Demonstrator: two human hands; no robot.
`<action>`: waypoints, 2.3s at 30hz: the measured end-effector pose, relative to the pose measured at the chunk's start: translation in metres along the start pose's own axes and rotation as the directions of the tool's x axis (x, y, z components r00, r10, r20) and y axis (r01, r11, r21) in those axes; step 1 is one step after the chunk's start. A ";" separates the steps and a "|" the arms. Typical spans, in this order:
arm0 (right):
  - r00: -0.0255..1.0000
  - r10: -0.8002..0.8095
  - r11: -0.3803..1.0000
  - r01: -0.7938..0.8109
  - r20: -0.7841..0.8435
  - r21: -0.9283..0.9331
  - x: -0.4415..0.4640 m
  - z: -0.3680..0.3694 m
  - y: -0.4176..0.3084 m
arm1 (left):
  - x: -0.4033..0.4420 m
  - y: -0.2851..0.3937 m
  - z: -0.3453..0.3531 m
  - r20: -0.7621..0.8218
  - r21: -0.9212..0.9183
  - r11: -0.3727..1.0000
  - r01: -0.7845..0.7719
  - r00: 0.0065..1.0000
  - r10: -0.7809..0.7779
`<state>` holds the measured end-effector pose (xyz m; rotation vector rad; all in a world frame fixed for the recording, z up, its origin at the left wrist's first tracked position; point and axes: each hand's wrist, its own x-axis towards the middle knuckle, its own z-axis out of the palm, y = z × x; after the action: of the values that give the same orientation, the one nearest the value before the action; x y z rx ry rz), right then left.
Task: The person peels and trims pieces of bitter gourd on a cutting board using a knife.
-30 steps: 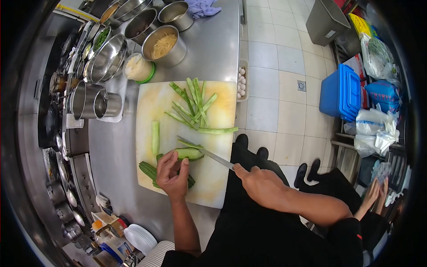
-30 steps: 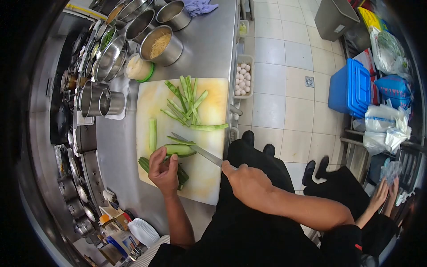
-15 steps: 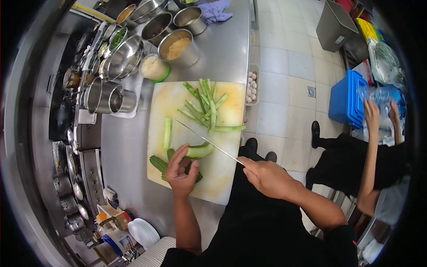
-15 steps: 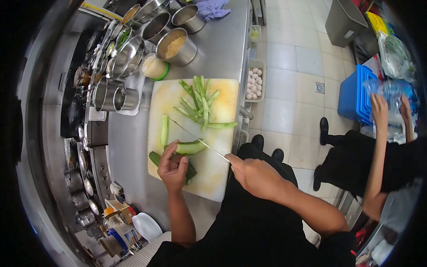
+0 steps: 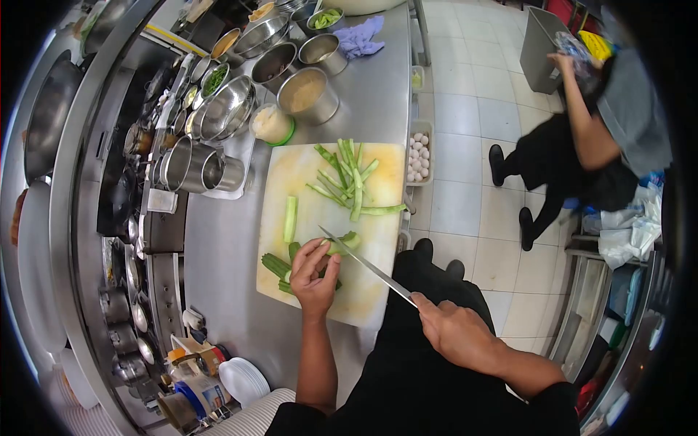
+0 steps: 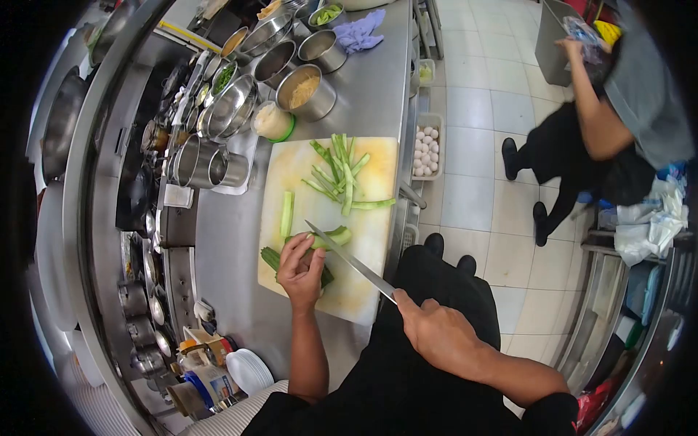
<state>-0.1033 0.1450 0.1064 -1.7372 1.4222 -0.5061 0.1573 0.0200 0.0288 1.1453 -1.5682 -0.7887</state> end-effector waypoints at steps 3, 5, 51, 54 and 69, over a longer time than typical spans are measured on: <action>0.999 -0.016 1.000 0.016 -0.037 0.000 -0.005 0.005 0.003 | 0.001 0.000 0.003 -0.069 0.080 0.997 0.023 0.997 -0.017; 0.999 -0.016 1.000 0.016 -0.052 0.001 -0.007 0.004 0.001 | 0.004 0.002 0.005 -0.092 0.073 0.997 0.021 0.996 -0.014; 0.999 0.037 0.999 -0.038 -0.036 -0.013 -0.007 0.014 -0.016 | 0.010 -0.002 0.009 -0.066 0.100 0.995 -0.014 0.998 0.021; 0.999 0.035 0.999 -0.035 -0.018 -0.001 -0.003 0.016 -0.012 | 0.009 -0.005 0.008 -0.070 0.093 0.996 -0.011 0.997 0.017; 0.999 0.026 0.999 -0.026 0.021 -0.032 0.021 0.008 -0.005 | 0.011 -0.006 0.010 -0.072 0.111 0.994 -0.006 0.997 0.014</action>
<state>-0.0880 0.1278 0.1012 -1.7418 1.4429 -0.4516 0.1486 0.0067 0.0241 1.2321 -1.5718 -0.6525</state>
